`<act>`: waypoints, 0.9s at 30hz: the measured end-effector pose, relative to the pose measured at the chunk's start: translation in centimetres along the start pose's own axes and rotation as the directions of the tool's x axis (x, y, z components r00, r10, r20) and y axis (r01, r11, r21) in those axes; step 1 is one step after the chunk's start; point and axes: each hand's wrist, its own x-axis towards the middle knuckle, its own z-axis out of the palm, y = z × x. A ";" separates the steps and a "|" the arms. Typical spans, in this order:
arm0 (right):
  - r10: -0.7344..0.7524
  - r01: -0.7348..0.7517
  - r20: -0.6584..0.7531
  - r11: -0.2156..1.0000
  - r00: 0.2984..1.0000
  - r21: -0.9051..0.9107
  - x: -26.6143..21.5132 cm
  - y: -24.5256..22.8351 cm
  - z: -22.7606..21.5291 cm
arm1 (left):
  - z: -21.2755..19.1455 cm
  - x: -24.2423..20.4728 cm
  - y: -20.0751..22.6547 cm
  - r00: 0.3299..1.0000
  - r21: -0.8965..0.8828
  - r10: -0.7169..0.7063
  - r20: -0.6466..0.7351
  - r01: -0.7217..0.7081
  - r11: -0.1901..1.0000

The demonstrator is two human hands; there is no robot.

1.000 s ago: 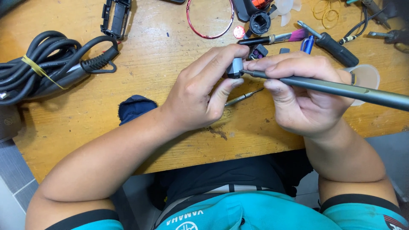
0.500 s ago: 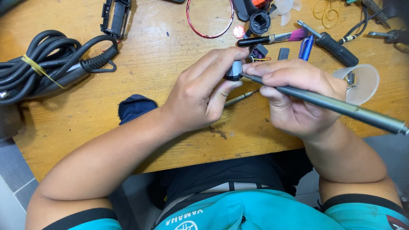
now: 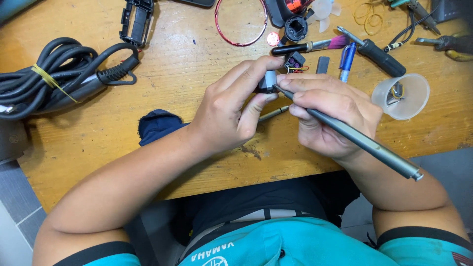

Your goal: Cleaning a small component with a cloth and inspecting an electrical switch from a disassembled hair dryer.

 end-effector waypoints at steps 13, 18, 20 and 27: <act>-0.114 0.113 -0.019 0.993 0.993 -0.028 -0.3 0.6 0.5 | 0.4 -0.3 -0.1 1.000 -0.004 -0.021 -0.023 0.021 1.000; -0.145 0.144 -0.035 0.989 0.989 -0.018 -0.4 0.7 0.5 | 0.5 -0.3 -0.1 0.999 -0.013 -0.025 -0.032 0.024 1.000; -0.167 0.168 0.044 0.985 0.985 -0.027 -0.3 0.5 -0.1 | 0.5 -0.3 0.1 0.999 -0.017 -0.030 -0.041 0.029 0.999; -0.204 0.209 0.090 0.977 0.975 -0.049 -0.4 0.3 -0.3 | 0.5 -0.2 0.5 0.998 -0.028 -0.038 -0.051 0.036 0.999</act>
